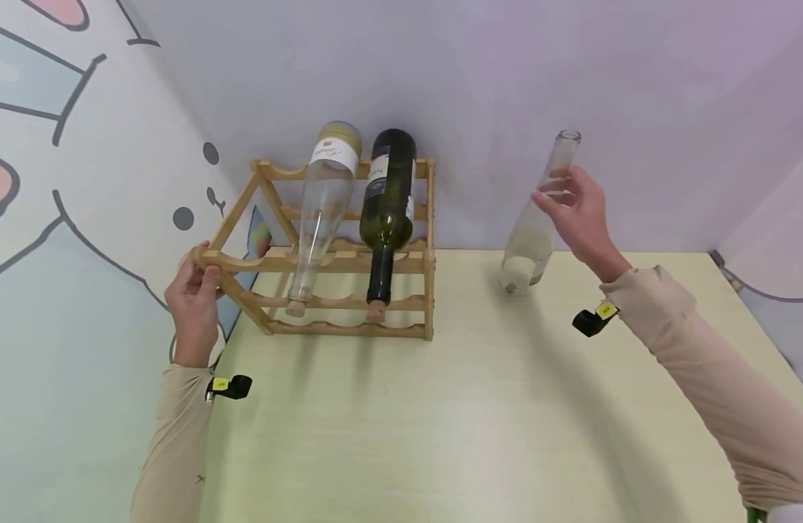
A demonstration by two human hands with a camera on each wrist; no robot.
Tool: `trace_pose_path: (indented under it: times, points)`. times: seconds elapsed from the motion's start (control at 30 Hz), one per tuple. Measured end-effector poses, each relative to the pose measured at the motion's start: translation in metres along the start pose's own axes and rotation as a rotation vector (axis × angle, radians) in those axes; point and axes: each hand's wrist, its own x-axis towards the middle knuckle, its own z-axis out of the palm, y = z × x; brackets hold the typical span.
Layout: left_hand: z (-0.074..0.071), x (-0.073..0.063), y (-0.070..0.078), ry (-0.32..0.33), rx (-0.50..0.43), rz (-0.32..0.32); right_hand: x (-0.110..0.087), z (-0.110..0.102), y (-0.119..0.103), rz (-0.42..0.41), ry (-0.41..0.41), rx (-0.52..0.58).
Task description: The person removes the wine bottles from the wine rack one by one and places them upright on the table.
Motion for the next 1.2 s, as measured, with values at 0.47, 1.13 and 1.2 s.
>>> trace_pose_path:
  times: [0.47,1.13,1.2]
  points:
    - [-0.007,0.001,-0.013,0.017,0.020,-0.004,0.001,0.005,0.011,-0.008,-0.004,-0.056]
    - [-0.004,0.003,-0.014,0.017,0.007,-0.001,-0.004,-0.003,0.013,0.025,-0.057,-0.121]
    - [-0.003,0.003,-0.015,0.017,0.003,0.001,-0.005,-0.006,0.012,0.048,-0.073,-0.154]
